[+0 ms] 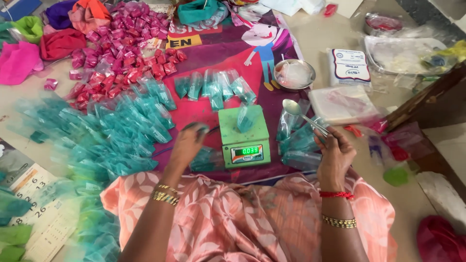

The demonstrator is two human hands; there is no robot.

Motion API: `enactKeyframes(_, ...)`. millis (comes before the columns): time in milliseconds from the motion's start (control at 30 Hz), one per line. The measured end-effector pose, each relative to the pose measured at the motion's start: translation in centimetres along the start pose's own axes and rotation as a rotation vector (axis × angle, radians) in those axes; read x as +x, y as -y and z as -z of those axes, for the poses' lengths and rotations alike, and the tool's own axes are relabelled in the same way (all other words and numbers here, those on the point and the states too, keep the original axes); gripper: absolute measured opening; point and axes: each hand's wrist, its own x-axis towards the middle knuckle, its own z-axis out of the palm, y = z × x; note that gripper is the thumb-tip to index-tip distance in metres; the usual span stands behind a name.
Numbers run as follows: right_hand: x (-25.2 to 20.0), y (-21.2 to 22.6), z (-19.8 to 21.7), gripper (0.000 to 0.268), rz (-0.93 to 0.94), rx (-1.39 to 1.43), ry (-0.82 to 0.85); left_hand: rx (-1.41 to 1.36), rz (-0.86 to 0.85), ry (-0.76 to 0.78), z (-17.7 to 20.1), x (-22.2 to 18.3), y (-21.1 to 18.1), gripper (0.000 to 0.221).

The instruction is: The person sits on the floor and weighs small sealed plastic pouches one at a time on a green digital scale, placing each pouch on the weighing pan, reading the display, and moving it into piles of teal pouches. They hold a metal spoon in one hand between weighings and handle pink wrapped items nearby.

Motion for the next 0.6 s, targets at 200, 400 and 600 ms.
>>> enactKeyframes(200, -0.5, 0.0, 1.7, 0.021, -0.029, 0.057, -0.045, -0.154, 0.402, -0.149, -1.5, -8.0, 12.7, 0.019)
enactKeyframes(400, -2.7, 0.6, 1.3, 0.02, -0.055, 0.046, -0.02, -0.285, 0.518, -0.234, -3.3, -8.4, 17.2, 0.021)
enactKeyframes(600, -7.7, -1.2, -1.1, 0.021, -0.096, -0.147, 0.147, -0.237, 0.645, -0.137, -2.9, -7.9, 14.9, 0.024)
